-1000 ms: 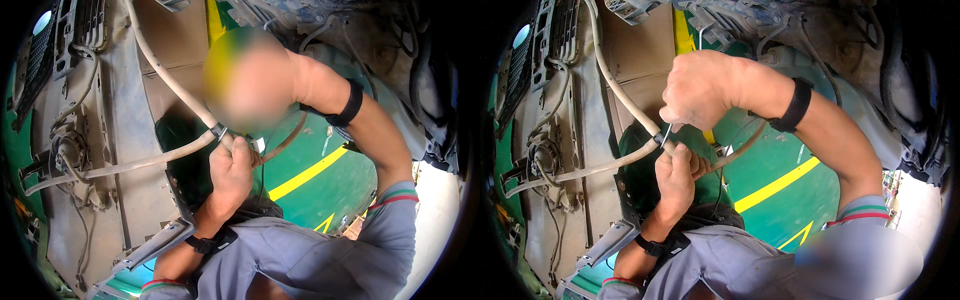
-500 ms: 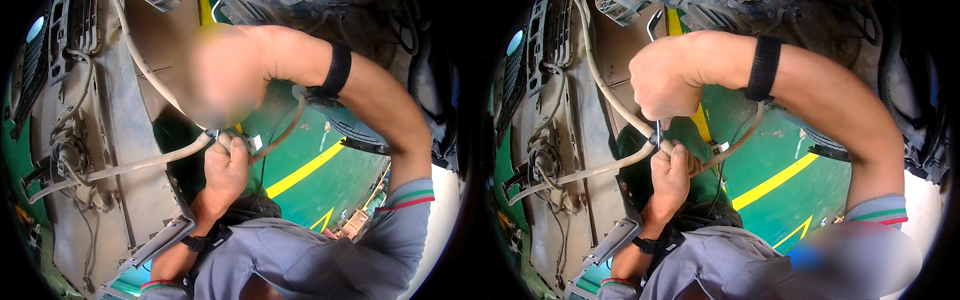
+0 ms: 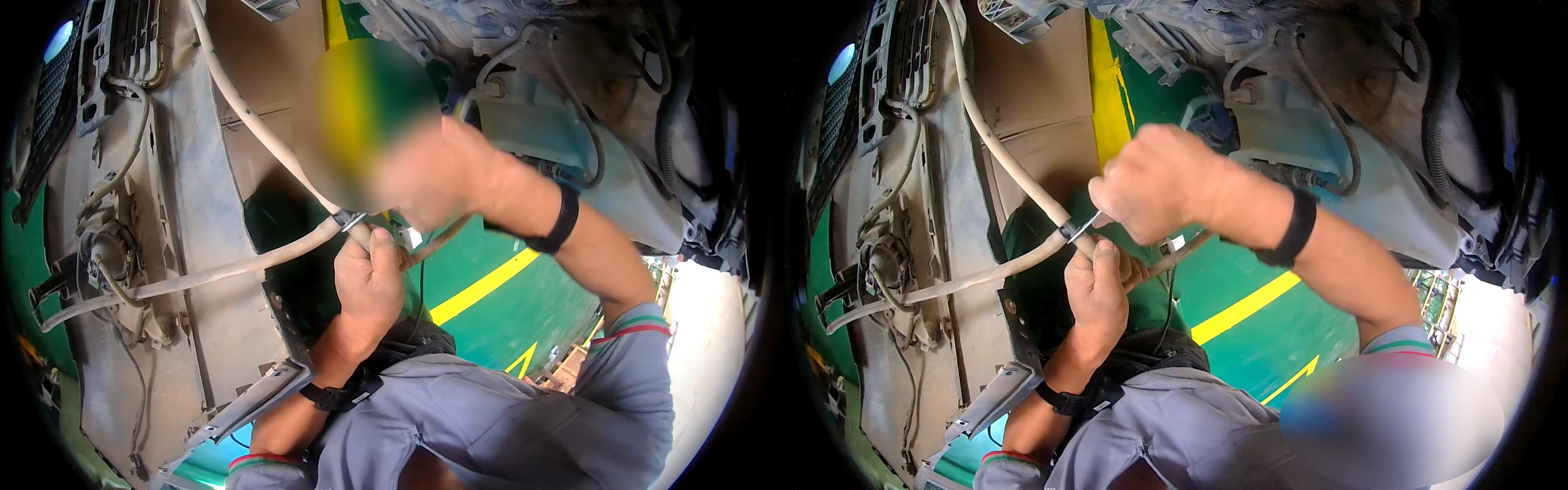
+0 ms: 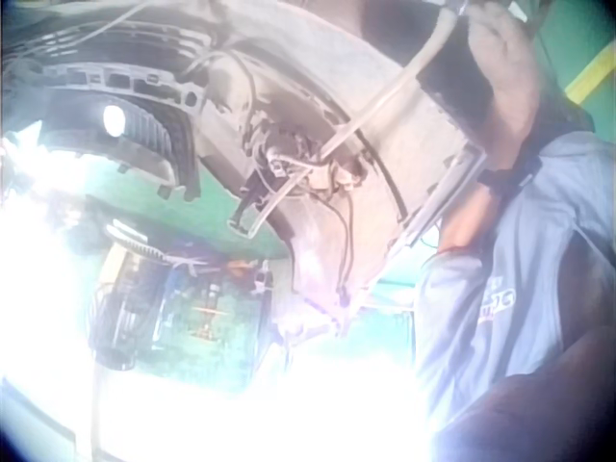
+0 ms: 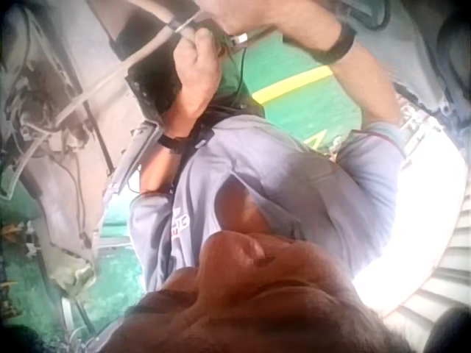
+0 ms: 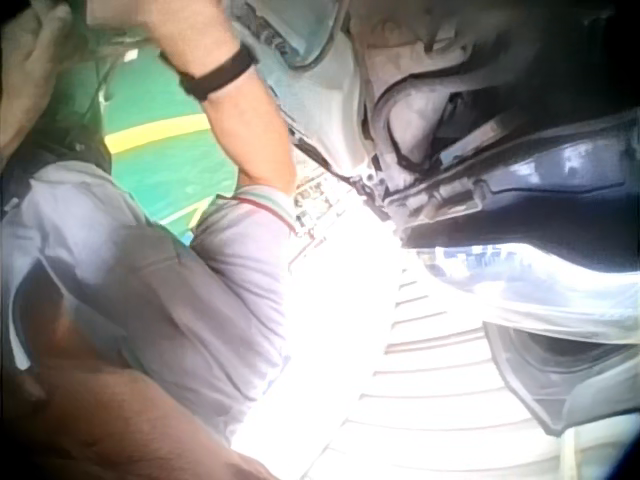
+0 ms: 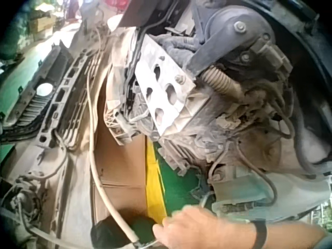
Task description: The person uses pliers to cut a zip tie securing a hose on a car's front panel. They then use a metal pry tool to remove a plastic fastener from the panel. Finally, they detach the panel from the vehicle and hold it up for inspection.
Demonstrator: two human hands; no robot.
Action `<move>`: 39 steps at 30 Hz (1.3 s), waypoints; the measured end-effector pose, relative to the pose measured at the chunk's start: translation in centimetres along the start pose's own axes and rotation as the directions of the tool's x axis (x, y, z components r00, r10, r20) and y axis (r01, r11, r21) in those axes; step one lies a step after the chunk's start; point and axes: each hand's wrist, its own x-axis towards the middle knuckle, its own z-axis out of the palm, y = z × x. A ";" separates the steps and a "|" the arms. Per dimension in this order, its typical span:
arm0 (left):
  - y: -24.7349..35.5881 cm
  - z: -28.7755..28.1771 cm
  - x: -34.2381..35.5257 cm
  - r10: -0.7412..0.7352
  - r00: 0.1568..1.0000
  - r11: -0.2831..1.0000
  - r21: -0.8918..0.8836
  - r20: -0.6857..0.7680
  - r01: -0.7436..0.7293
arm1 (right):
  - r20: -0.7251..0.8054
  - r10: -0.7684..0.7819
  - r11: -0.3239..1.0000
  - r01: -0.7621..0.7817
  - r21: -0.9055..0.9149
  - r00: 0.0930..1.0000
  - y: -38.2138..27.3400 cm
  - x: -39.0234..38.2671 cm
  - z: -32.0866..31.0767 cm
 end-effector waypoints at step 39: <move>0.9 0.4 -2.2 0.195 0.981 0.903 0.387 0.019 -0.187 | -0.339 0.191 0.967 -0.235 -0.095 0.921 -6.8 -5.2 0.1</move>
